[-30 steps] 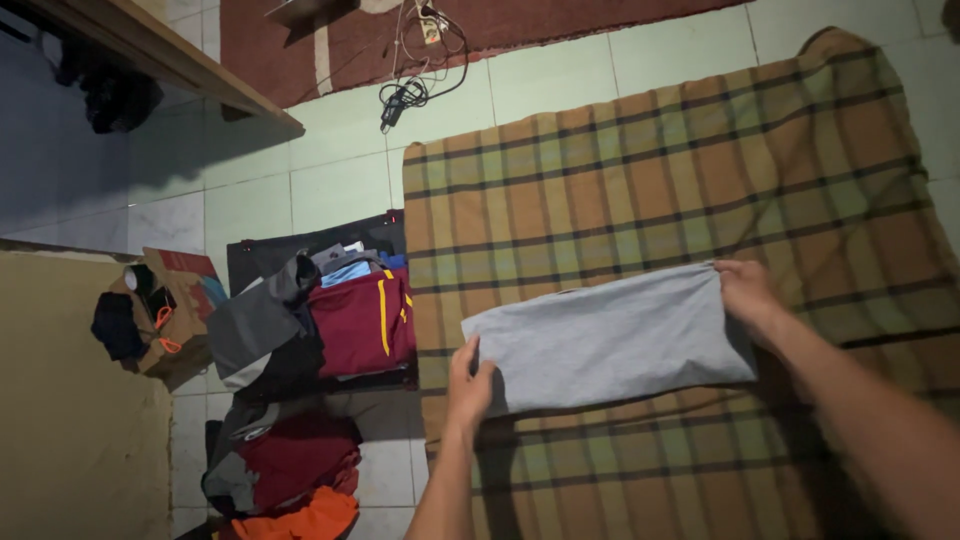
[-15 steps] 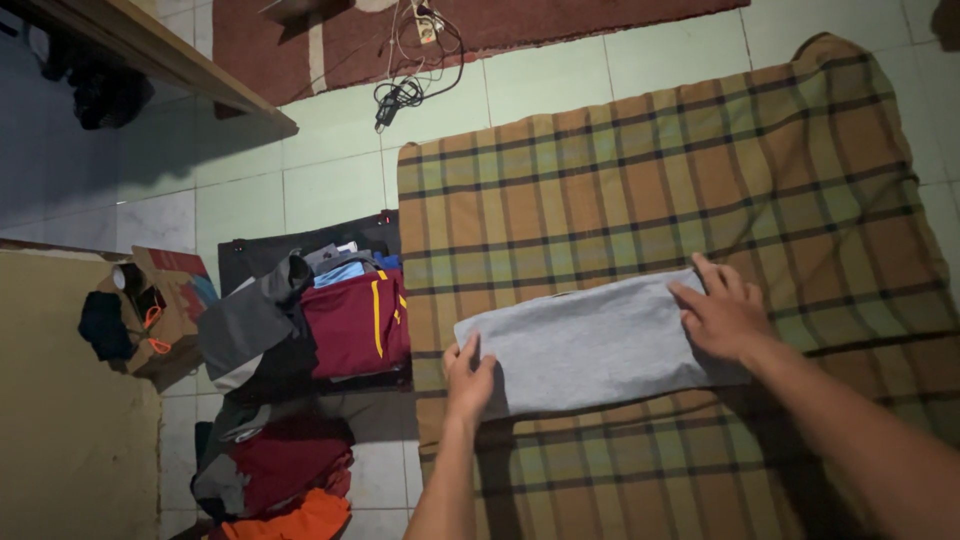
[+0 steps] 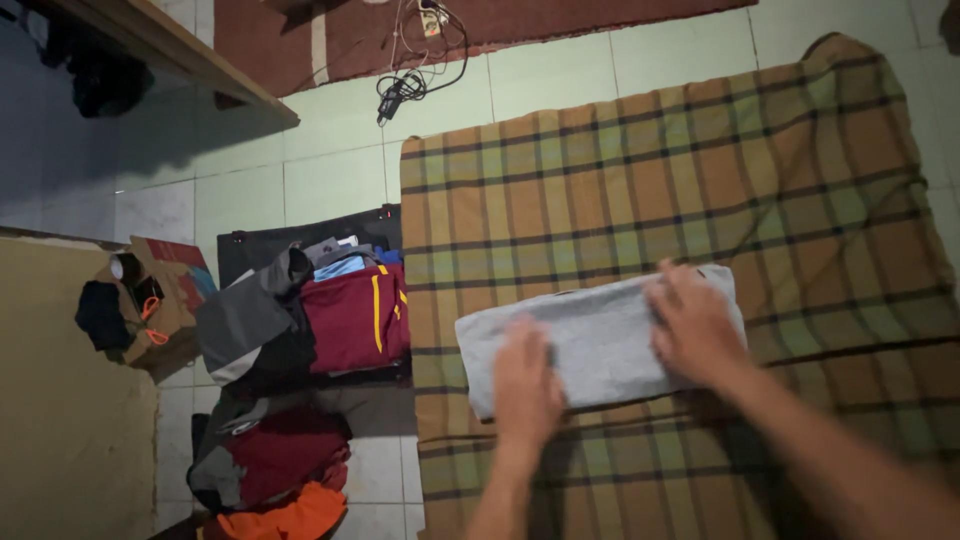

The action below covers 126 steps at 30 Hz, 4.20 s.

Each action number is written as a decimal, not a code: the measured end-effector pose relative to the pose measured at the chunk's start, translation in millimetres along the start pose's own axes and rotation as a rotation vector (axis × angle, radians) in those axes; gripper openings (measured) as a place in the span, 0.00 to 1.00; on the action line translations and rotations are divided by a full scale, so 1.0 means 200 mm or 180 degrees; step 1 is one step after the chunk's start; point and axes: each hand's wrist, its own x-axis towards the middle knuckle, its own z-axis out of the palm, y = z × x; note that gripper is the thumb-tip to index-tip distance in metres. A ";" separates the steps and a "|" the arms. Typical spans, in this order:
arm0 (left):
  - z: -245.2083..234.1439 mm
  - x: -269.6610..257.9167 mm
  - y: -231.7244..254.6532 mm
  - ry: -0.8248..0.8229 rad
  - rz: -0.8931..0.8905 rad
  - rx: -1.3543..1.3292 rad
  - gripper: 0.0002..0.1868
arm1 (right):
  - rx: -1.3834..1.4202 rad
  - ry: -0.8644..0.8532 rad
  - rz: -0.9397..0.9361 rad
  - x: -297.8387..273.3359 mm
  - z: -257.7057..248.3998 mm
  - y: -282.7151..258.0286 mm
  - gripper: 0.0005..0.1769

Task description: The recorder is folding a grey t-shirt on a patterned mat on the floor.

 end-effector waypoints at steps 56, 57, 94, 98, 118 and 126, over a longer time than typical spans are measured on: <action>0.19 -0.21 -0.09 -0.0298 -0.2019 0.1207 0.43 | -0.0440 -0.0417 0.0797 0.01 0.19 0.30 0.51; 0.19 -0.22 0.01 0.0088 -0.1843 0.0896 0.42 | -0.0328 -0.0065 0.0630 0.02 0.16 0.22 0.50; 1.08 -0.64 -0.17 0.0774 -0.5397 -0.4649 0.19 | -0.0022 -0.0997 0.0494 0.22 0.26 -0.11 0.40; 1.36 -0.81 -0.22 0.0641 -0.5350 -0.4835 0.22 | -0.0266 -0.1154 0.0590 0.24 0.25 -0.13 0.28; 0.75 -0.58 -0.02 0.0915 -0.4715 -0.6327 0.29 | 0.2094 -0.2326 0.1076 0.19 -0.02 -0.01 0.20; 0.11 -0.38 0.10 0.0161 -0.3906 -0.5112 0.28 | 0.2897 -0.2144 0.1411 -0.10 0.01 0.09 0.23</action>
